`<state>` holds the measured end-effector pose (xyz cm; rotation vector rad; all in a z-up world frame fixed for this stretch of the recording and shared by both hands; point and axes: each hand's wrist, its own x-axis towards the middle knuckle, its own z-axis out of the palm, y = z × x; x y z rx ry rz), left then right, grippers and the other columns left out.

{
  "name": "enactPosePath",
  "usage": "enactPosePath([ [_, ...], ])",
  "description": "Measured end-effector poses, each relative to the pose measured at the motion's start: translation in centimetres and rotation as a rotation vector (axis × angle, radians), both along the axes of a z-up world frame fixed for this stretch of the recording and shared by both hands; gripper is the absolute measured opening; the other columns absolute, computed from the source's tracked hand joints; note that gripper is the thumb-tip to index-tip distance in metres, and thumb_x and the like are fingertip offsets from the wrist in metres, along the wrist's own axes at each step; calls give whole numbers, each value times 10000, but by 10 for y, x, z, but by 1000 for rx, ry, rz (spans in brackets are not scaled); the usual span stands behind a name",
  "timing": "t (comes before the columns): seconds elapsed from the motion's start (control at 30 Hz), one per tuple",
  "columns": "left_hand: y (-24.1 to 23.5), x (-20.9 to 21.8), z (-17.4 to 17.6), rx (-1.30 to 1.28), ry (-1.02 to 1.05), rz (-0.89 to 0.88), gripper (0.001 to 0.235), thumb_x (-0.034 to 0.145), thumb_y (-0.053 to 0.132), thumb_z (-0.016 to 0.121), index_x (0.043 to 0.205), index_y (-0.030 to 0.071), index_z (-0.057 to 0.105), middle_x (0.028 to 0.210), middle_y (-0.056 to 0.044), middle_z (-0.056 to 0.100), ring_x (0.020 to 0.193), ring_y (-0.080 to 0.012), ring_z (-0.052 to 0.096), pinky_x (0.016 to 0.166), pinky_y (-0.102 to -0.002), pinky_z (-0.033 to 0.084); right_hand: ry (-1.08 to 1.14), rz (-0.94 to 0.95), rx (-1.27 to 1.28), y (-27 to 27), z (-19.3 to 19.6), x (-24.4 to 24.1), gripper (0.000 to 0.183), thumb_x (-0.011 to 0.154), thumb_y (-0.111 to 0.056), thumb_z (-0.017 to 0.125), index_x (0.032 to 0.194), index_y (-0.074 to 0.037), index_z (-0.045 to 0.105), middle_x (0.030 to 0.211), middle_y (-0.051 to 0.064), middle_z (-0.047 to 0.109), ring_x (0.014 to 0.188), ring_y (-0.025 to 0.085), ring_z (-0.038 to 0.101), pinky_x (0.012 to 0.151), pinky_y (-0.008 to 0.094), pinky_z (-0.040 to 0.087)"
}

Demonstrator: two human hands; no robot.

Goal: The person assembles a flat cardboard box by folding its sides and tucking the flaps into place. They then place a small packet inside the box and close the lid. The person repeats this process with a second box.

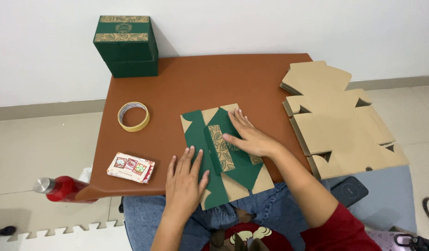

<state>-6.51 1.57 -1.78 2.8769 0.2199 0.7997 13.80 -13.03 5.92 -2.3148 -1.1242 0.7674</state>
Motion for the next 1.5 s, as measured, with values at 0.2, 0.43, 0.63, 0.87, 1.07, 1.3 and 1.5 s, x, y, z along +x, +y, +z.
enactPosePath([
  [0.2, -2, 1, 0, 1, 3, 15, 502, 993, 364, 529, 1426, 109, 545, 1469, -133, 533, 1397, -257, 464, 1164, -486, 301, -129, 134, -44, -57, 7, -67, 1382, 736, -654, 802, 1582, -177, -182, 1653, 194, -257, 1523, 342, -266, 1223, 499, -63],
  [0.43, -18, -3, 2, 14, 6, 98, 623, 996, 540, 470, 1451, 119, 528, 1427, -152, 539, 1364, -285, 467, 1152, -546, 289, -659, -139, 231, -90, -19, -31, 582, 913, -403, 586, 1437, -155, 535, 1461, 105, 559, 1306, 304, 531, 1027, 550, 440],
  [0.63, -43, -1, 6, -72, 6, -12, 591, 991, 515, 513, 1414, 105, 561, 1305, -196, 559, 1176, -347, 517, 1070, -575, 338, -763, -414, 410, -48, -22, 66, 227, 1022, -192, 619, 891, -10, 584, 855, 79, 499, 761, 275, 516, 614, 424, 415],
  [0.87, -41, 31, 10, -118, 32, -137, 578, 995, 406, 555, 1456, 59, 517, 1379, -233, 549, 1219, -353, 537, 1121, -522, 309, -347, -580, 421, 12, -14, 117, 345, 972, -140, 597, 1295, -39, 530, 1066, 172, 640, 908, 283, 684, 812, 418, 554],
  [1.07, 10, 52, 30, -1, -38, 12, 616, 910, 248, 674, 1469, 67, 490, 1369, -200, 526, 1244, -359, 499, 1033, -499, 365, -463, -345, 169, -23, 33, 18, 379, 992, -159, 569, 1349, -38, 610, 1240, 248, 605, 1038, 411, 657, 822, 496, 545],
  [1.3, 35, 52, 29, 6, -67, -13, 220, 919, 159, 660, 1127, 218, 700, 939, 49, 646, 1032, -151, 627, 1185, -625, 181, -713, -294, 241, -82, -7, -25, 196, 976, -153, 598, 1094, -261, 710, 1215, 8, 599, 1229, 285, 506, 961, 432, 409],
  [1.5, -5, -2, 44, -56, -150, -214, 329, 824, -106, 553, 1012, 119, 704, 873, -12, 608, 800, -221, 590, 1133, -544, 317, -610, -402, 647, -122, -50, -58, 211, 913, -64, 660, 1039, -190, 773, 1252, 115, 518, 1206, 271, 508, 959, 388, 499],
])
